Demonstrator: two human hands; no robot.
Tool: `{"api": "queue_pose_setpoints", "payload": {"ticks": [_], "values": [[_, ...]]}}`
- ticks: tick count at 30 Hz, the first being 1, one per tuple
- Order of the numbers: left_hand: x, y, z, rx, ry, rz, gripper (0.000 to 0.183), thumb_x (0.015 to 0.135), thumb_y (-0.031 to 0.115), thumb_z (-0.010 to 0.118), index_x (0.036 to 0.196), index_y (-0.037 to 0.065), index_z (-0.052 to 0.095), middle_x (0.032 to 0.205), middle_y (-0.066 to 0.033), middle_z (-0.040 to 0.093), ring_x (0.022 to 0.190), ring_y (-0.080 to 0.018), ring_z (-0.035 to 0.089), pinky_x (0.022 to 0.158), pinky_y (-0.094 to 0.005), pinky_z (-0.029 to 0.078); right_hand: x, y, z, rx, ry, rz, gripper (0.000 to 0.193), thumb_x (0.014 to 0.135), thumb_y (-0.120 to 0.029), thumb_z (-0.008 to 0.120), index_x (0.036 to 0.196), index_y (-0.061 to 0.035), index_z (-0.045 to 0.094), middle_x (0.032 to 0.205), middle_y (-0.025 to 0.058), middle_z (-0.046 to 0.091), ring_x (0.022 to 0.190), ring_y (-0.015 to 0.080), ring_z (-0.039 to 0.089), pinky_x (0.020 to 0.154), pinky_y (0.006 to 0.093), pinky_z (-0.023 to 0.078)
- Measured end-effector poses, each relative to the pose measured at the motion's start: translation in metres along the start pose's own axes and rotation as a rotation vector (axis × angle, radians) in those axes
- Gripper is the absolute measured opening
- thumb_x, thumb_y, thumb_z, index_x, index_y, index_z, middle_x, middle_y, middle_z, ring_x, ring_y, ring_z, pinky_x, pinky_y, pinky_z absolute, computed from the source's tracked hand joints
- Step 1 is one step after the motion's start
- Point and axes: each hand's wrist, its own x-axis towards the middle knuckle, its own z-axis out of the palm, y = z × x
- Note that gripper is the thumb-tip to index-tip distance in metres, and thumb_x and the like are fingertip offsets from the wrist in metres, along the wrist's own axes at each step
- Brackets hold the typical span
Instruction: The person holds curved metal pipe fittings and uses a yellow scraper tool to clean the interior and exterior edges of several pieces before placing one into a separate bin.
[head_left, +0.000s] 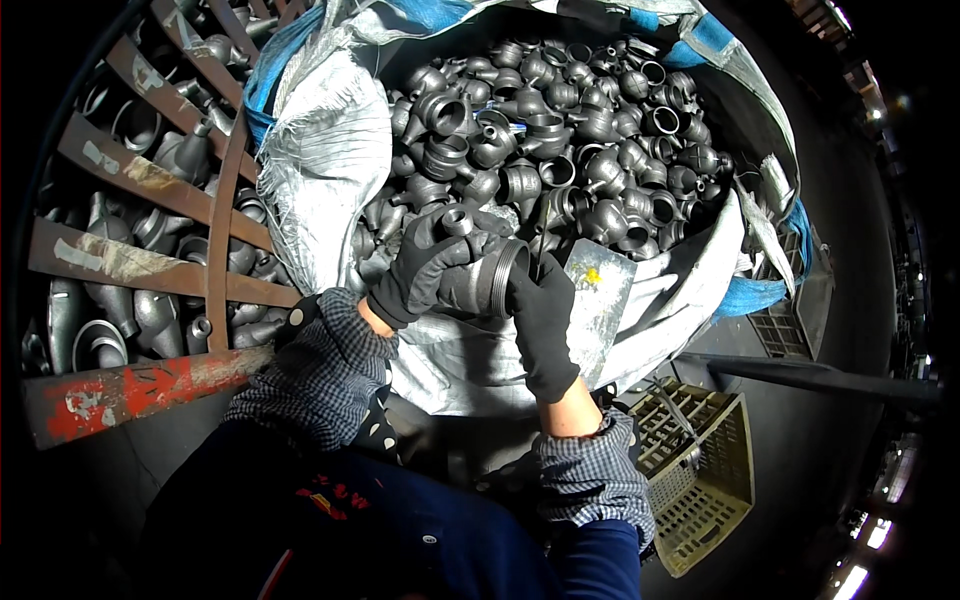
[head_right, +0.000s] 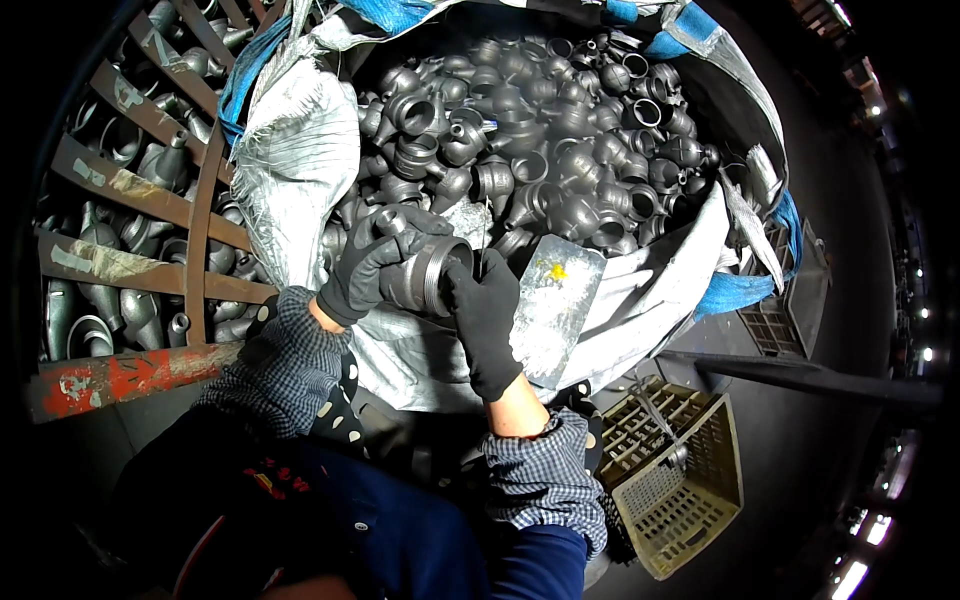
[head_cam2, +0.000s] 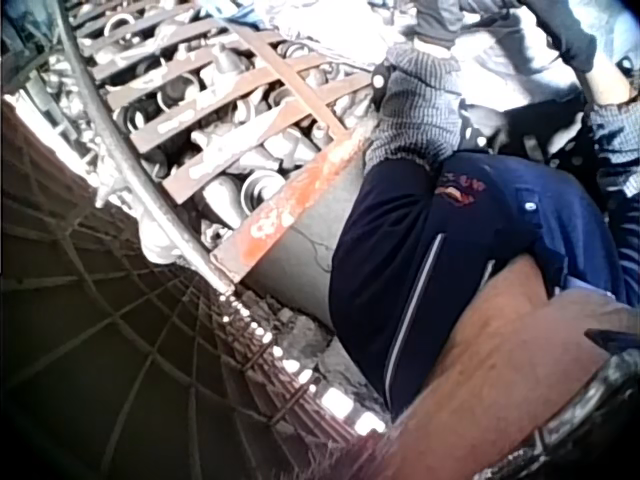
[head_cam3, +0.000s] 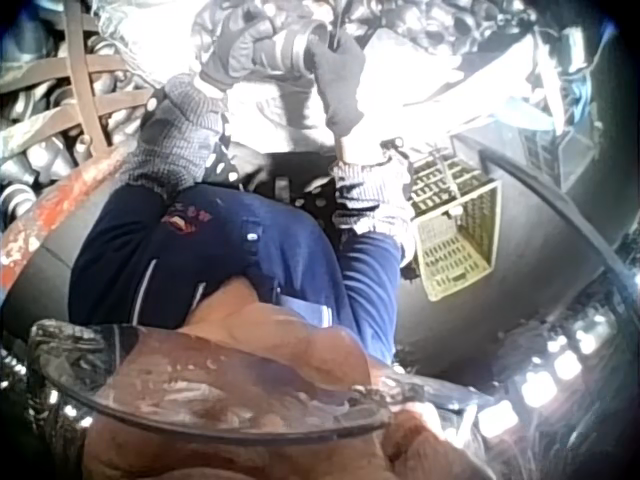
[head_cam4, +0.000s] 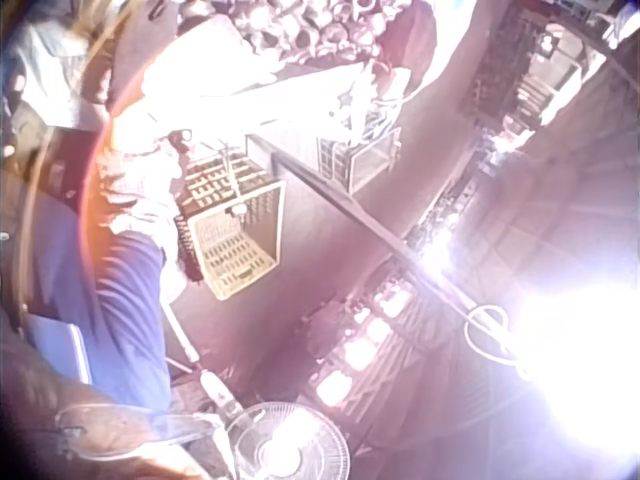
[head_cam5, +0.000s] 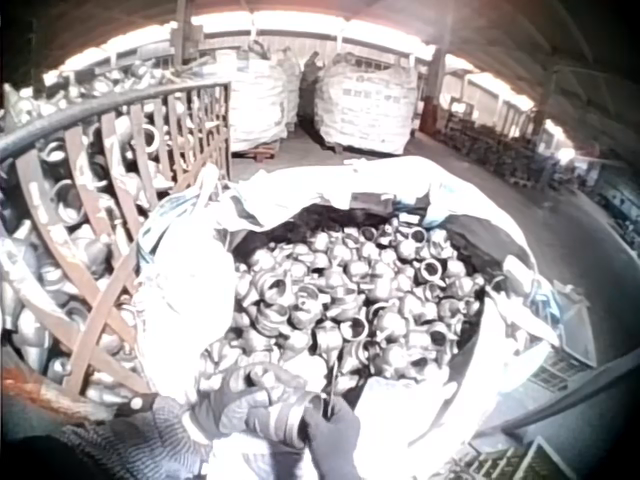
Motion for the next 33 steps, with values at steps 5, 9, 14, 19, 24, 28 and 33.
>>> {"api": "queue_pose_setpoints", "payload": {"ticks": [5,9,14,19,24,28,33], "values": [[-0.003,-0.002,0.005,-0.478,0.086,-0.229,0.029,0.084,0.015,0.066,0.109,-0.001,0.062,0.105,-0.0084,0.065,0.098,-0.0174,0.062,0.088,-0.0308,0.049,0.004,0.01,0.005,0.027,-0.014,-0.088,0.019,0.082,-0.014,0.066,0.088,0.0037,0.06,0.075,0.0059,0.062,0.065,0.0103,0.053,0.059,0.028,0.044],[-0.002,-0.005,0.006,-0.624,0.045,-0.36,0.028,0.085,0.012,0.065,0.11,0.0,0.062,0.107,-0.0058,0.066,0.1,-0.0141,0.062,0.091,-0.0285,0.049,0.002,0.014,0.003,0.055,-0.015,-0.099,0.019,0.083,-0.014,0.066,0.088,0.0033,0.06,0.075,0.0054,0.062,0.065,0.0097,0.053,0.059,0.0276,0.044],[0.0,0.005,0.005,-0.606,0.039,-0.23,0.029,0.085,0.012,0.064,0.111,-0.001,0.062,0.107,-0.0068,0.066,0.102,-0.0148,0.062,0.093,-0.0289,0.048,0.0,-0.001,0.002,-0.033,0.015,-0.064,0.018,0.085,-0.015,0.066,0.087,0.0024,0.06,0.072,0.0039,0.062,0.061,0.0089,0.052,0.056,0.0273,0.043],[-0.005,-0.008,0.002,-0.637,0.077,-0.322,0.029,0.085,0.01,0.064,0.112,-0.001,0.061,0.107,-0.0073,0.066,0.101,-0.0148,0.062,0.092,-0.0288,0.049,-0.006,-0.011,0.006,0.046,-0.022,0.021,0.02,0.084,-0.015,0.069,0.08,0.0025,0.06,0.067,0.0033,0.06,0.059,0.0087,0.052,0.054,0.027,0.042],[-0.002,-0.012,0.007,-0.65,0.052,-0.356,0.026,0.087,0.011,0.064,0.11,0.0,0.061,0.106,-0.007,0.066,0.098,-0.0138,0.062,0.089,-0.0285,0.05,-0.001,-0.001,0.0,-0.058,0.029,-0.134,0.025,0.084,-0.017,0.07,0.075,0.0024,0.059,0.063,0.0016,0.058,0.056,0.0075,0.049,0.052,0.0267,0.041],[-0.002,-0.003,0.005,-0.615,0.072,-0.383,0.024,0.088,0.013,0.065,0.109,0.001,0.062,0.106,-0.0071,0.066,0.097,-0.0136,0.063,0.087,-0.0289,0.051,0.001,-0.007,0.001,-0.102,0.047,-0.077,0.024,0.084,-0.018,0.071,0.075,0.0024,0.062,0.062,0.0002,0.058,0.056,0.0059,0.048,0.051,0.0267,0.039],[0.0,-0.008,0.002,-0.643,0.05,-0.342,0.026,0.089,0.015,0.063,0.11,0.0,0.062,0.107,-0.0071,0.066,0.097,-0.0139,0.062,0.087,-0.0291,0.051,0.001,-0.009,-0.004,0.072,-0.061,-0.012,0.018,0.085,-0.015,0.07,0.082,0.0023,0.067,0.065,-0.0002,0.06,0.058,0.0048,0.049,0.053,0.0245,0.04]]}}
